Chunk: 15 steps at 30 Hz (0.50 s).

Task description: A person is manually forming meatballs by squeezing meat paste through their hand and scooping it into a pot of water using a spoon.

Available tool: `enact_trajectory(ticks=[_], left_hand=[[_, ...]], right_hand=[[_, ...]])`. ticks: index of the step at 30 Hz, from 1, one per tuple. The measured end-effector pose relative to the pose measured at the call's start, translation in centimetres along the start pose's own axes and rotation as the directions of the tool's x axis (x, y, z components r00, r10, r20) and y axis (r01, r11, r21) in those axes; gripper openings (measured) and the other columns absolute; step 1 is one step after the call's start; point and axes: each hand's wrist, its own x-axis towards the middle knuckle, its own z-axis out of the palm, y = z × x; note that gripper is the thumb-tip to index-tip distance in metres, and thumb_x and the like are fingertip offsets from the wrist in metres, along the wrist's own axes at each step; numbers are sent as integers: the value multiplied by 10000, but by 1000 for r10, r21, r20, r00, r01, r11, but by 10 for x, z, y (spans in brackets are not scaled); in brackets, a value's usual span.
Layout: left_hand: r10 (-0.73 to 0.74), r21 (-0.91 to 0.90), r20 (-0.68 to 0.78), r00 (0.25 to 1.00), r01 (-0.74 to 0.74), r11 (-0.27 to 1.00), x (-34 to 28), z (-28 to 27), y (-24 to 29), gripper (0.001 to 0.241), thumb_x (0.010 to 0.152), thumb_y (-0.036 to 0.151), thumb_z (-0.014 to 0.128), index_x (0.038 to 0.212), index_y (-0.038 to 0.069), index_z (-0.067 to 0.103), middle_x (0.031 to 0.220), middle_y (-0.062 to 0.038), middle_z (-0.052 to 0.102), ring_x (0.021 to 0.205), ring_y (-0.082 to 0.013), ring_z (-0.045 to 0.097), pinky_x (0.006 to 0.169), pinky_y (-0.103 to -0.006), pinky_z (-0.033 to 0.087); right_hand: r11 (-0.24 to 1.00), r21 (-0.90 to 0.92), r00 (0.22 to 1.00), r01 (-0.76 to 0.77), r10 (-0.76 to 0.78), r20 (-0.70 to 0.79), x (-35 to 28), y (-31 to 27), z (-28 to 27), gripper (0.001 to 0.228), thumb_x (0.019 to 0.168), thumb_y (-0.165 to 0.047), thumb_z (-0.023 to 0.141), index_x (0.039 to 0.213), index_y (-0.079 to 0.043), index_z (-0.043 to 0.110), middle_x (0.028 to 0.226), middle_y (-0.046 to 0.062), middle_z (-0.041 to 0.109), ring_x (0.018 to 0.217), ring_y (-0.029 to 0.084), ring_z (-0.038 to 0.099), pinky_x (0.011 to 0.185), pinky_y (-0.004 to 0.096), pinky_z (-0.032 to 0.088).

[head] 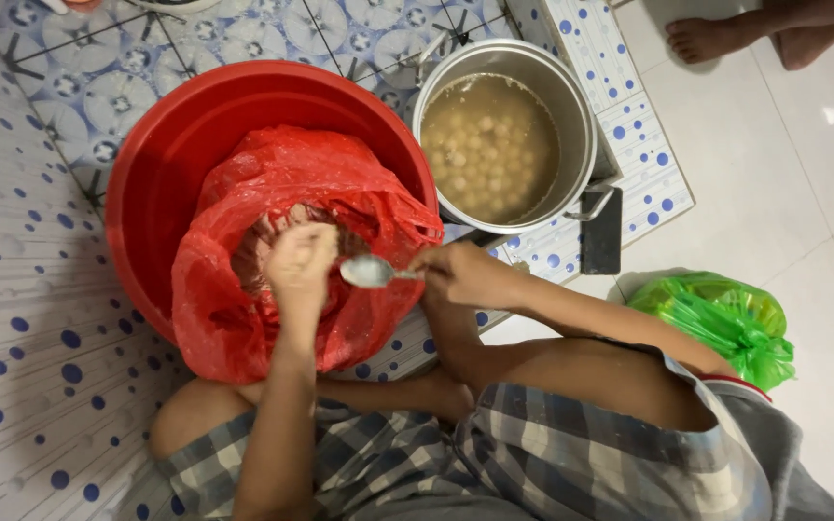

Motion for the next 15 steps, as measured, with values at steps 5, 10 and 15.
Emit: enact_trajectory(ticks=[5, 10, 15], left_hand=[[-712, -350, -79, 698, 650, 675, -10, -29, -37, 209, 876, -53, 775, 1014, 26, 640, 569, 27, 452, 419, -78, 434, 354, -218, 364], [-761, -292, -140, 633, 708, 642, -19, -23, -69, 284, 819, -106, 762, 831, 105, 572, 565, 11, 483, 391, -90, 410, 296, -254, 307], [-698, -133, -33, 716, 688, 713, -13, -24, -44, 331, 788, -196, 613, 979, 74, 626, 927, -145, 775, 503, -121, 585, 332, -226, 357]], right_hand=[[993, -82, 975, -90, 105, 196, -18, -2, 3, 199, 960, -234, 635, 1101, -142, 740, 952, 183, 775, 978, 428, 721, 830, 497, 580], [987, -52, 966, -152, 159, 202, -22, -9, 0, 205, 960, -210, 626, 1107, -137, 750, 924, 191, 776, 945, 418, 736, 824, 494, 578], [990, -30, 973, -138, 142, 181, -20, -4, 2, 194, 962, -194, 619, 1098, -151, 750, 744, 110, 743, 743, 261, 725, 754, 426, 582]])
